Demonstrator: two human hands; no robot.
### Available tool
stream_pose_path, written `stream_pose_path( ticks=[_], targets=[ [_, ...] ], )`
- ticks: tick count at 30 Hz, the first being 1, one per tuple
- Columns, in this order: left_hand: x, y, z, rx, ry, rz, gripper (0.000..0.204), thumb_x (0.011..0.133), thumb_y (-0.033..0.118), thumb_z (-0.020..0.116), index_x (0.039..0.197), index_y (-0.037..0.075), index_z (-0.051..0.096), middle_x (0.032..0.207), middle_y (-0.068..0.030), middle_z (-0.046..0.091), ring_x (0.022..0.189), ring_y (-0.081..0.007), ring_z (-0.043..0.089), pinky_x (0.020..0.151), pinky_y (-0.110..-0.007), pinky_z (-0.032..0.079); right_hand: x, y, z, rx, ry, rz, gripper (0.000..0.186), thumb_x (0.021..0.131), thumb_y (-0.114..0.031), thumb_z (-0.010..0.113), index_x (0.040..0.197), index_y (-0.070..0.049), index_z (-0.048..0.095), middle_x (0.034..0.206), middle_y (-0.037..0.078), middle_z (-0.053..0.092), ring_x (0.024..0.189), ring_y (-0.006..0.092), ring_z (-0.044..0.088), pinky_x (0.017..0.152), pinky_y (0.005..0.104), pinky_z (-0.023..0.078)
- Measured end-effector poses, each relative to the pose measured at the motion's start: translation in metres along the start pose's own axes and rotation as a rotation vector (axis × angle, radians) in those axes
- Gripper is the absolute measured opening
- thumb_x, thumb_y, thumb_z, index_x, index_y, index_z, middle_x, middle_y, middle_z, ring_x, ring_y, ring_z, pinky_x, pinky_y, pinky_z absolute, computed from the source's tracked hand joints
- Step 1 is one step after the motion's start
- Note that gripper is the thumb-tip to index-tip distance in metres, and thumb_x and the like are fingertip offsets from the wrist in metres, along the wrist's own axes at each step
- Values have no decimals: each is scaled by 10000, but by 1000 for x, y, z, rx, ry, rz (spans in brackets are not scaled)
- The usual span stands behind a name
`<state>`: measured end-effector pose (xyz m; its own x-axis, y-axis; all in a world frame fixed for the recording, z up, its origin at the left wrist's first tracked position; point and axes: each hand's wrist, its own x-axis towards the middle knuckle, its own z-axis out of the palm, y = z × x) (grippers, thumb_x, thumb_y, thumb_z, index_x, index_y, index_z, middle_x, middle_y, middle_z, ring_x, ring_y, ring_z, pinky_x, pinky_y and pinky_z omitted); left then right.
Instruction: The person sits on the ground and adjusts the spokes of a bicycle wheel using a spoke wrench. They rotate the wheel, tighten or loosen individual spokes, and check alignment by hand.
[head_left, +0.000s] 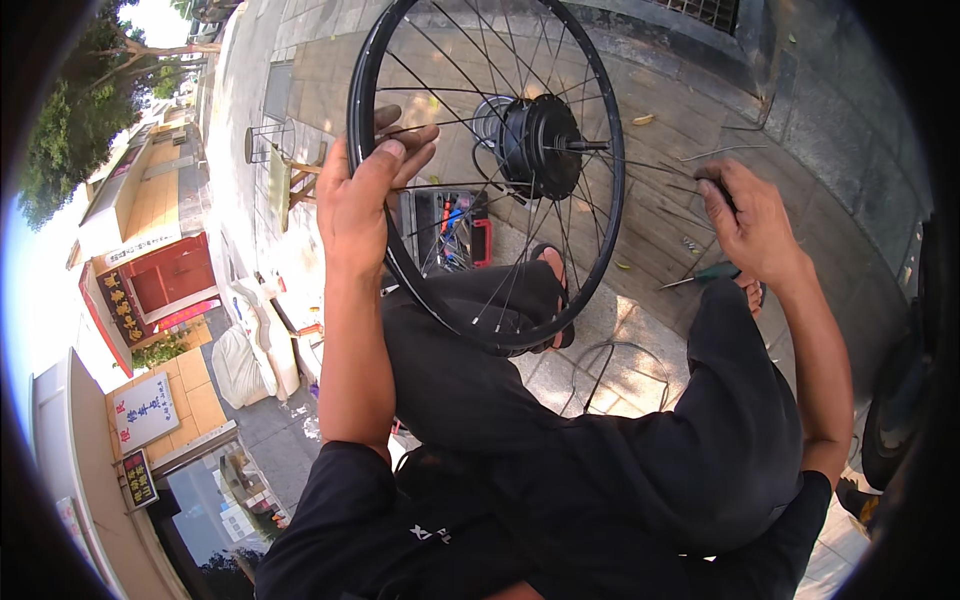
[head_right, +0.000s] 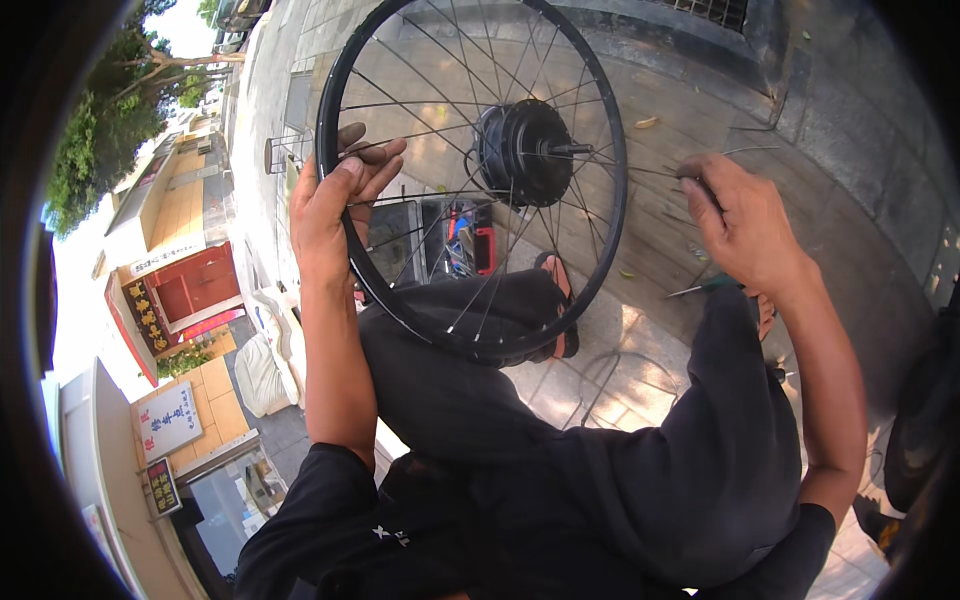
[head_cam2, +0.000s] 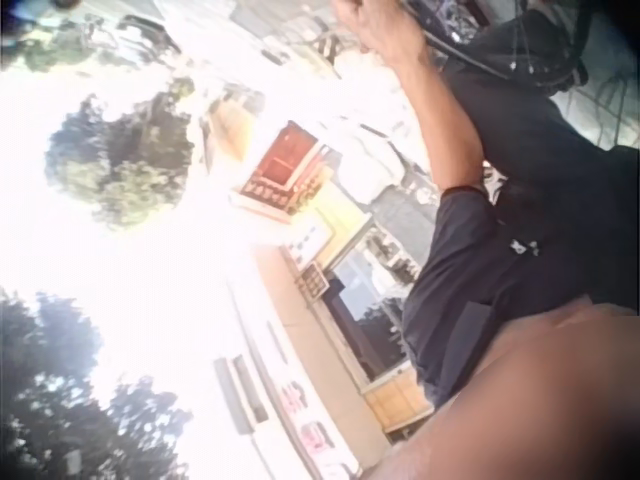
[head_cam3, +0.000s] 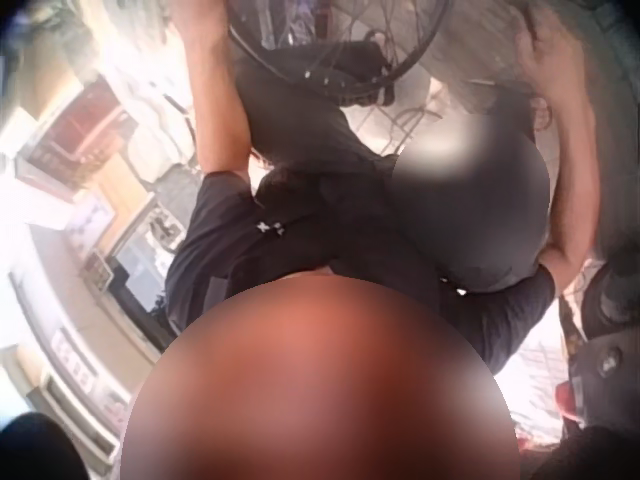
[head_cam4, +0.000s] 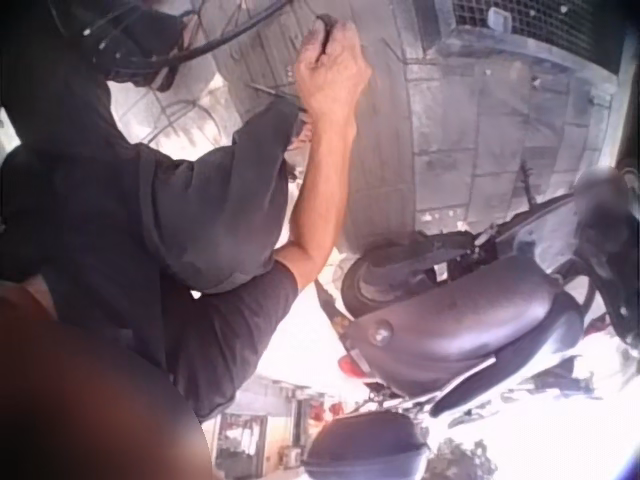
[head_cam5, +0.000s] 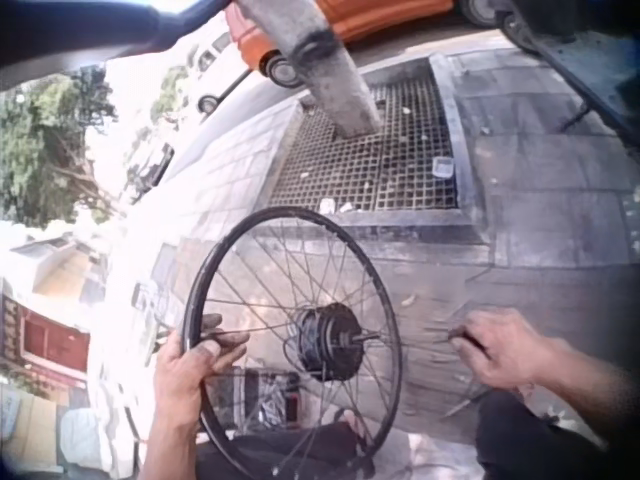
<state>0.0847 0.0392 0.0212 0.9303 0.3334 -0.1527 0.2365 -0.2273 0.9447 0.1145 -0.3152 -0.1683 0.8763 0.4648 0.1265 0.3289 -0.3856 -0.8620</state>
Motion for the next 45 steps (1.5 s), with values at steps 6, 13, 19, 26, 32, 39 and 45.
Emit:
stream_pose_path(
  ticks=[6,13,19,26,32,39,45],
  targets=[
    [-2,4,7,-26,-27,25,423,982,26,559,1352,-164,477,1191,-273,644,1202,-418,676,1104,-488,537,16,-2,14,63,-33,39,163,1024,-121,603,1110,9,648,894,188,667,769,378,674,696,434,523],
    [-3,3,7,-18,-55,42,448,969,48,582,1362,-146,490,1235,-252,629,1205,-405,677,1099,-494,526,19,5,15,-38,33,-168,127,970,-85,646,1074,-12,650,905,169,661,757,376,676,667,450,533],
    [-2,2,2,40,-35,42,461,962,94,603,1357,-123,511,1231,-228,641,1191,-380,690,1041,-455,547,42,-24,-7,-204,65,-283,154,924,-71,680,1070,-26,665,928,156,669,788,385,667,689,458,534],
    [-4,5,9,73,-8,64,477,951,83,593,1368,-134,513,1154,-245,679,1190,-457,680,1039,-489,562,44,-20,0,-180,26,-318,159,906,-59,701,1056,-20,666,896,134,659,770,373,660,674,462,525],
    [-4,4,9,55,-45,57,470,952,81,602,1365,-128,516,1199,-240,664,1193,-431,681,1036,-486,559,58,-21,15,-182,59,-418,186,890,-47,713,1067,-12,666,870,131,645,749,362,656,656,464,515],
    [-5,4,7,35,-68,60,451,960,70,614,1358,-123,522,1243,-209,643,1188,-379,690,1027,-456,558,69,-36,3,-228,-52,-404,202,881,-72,694,1070,-2,676,868,138,662,785,373,680,680,471,543],
    [-6,3,7,34,-73,58,456,954,83,628,1349,-122,529,1251,-213,642,1190,-368,689,1031,-453,551,56,-27,4,-154,-21,-267,177,904,-92,689,1060,-7,691,896,151,683,803,391,680,691,477,537]
  ],
)
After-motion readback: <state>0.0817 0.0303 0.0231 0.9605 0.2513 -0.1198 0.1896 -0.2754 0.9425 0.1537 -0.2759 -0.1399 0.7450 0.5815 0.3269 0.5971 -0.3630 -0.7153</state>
